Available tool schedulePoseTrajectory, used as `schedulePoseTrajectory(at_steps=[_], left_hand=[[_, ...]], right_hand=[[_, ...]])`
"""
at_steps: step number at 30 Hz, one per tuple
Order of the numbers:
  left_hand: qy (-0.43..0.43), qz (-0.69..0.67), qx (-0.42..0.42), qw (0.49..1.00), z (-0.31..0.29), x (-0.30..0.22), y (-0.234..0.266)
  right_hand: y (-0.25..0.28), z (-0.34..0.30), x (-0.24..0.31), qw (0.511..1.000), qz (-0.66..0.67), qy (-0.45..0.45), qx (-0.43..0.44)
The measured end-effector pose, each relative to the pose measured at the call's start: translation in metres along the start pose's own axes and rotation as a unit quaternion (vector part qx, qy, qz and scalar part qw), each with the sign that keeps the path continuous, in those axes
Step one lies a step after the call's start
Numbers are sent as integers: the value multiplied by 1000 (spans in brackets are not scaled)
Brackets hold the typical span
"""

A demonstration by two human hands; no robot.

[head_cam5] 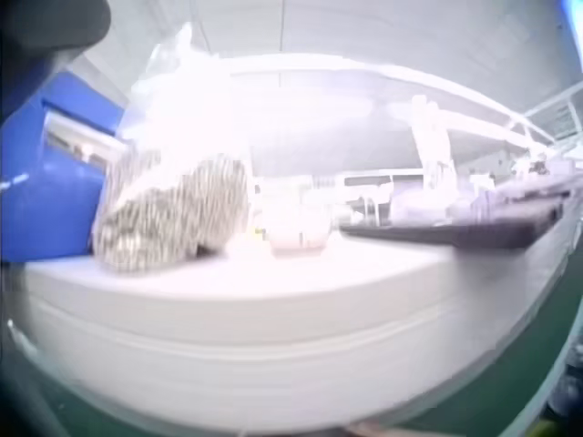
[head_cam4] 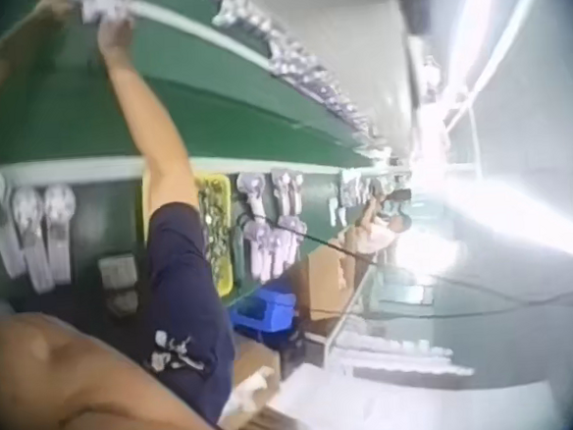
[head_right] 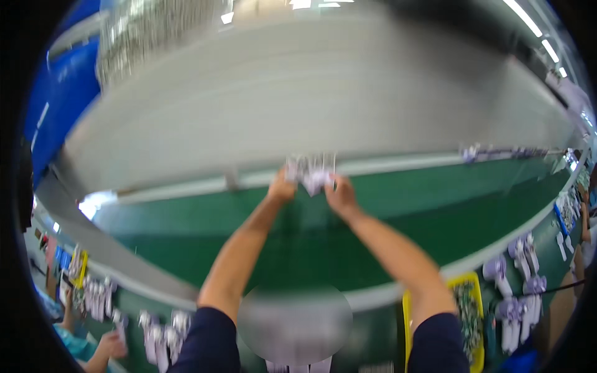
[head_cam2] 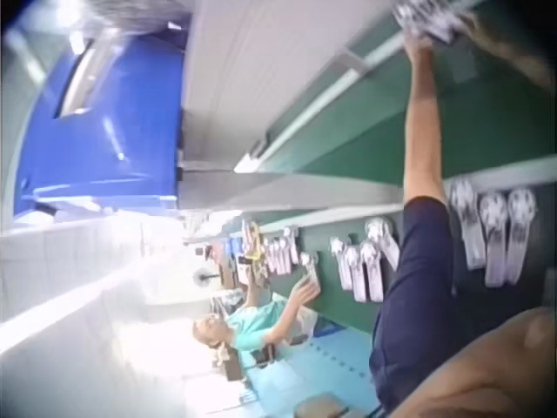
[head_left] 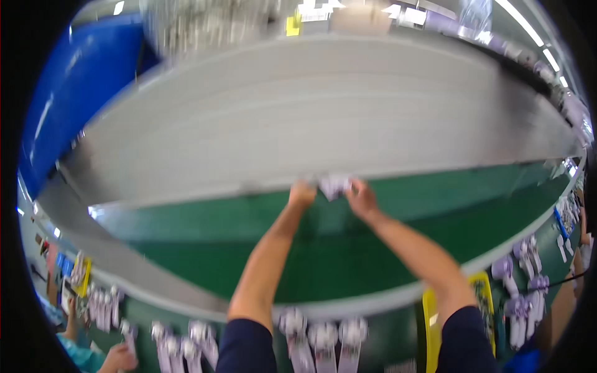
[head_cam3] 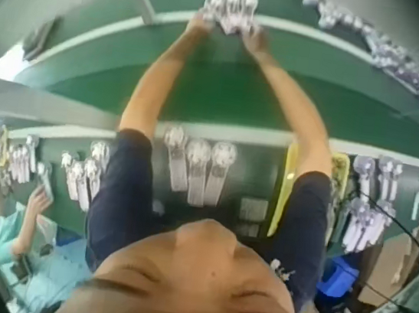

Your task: Assembling portable electronic fans by installing circuit boards and securing components with an electric screwdriver on a factory assembly line.

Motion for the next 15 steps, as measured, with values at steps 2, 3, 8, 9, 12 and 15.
schedulePoseTrajectory(at_steps=[2,3,8,9,12,15], left_hand=[[-14,-113,-42,993,-15,-19,45],[72,-104,117,985,7,-80,52],[46,-265,256,928,-10,-205,251],[21,-261,284,922,-28,-215,279],[16,-193,470,861,-80,-242,359],[69,-128,515,845,-139,-242,388]], right_hand=[[41,-31,36,972,-11,-101,212],[86,-45,29,966,-27,-137,218],[151,-131,135,889,-58,-2,453],[162,-150,158,861,-64,-6,505],[206,-200,218,827,-121,44,547],[213,-242,231,821,-163,86,540]])
Point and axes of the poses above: each hand's wrist, its own z-axis towards the middle knuckle, its own y-axis out of the back of the hand, x = y × z, the point moved 5 cm from there along z, towards the middle knuckle, and after that the axes turned 3 degrees about -y, right-handed, at the moved point
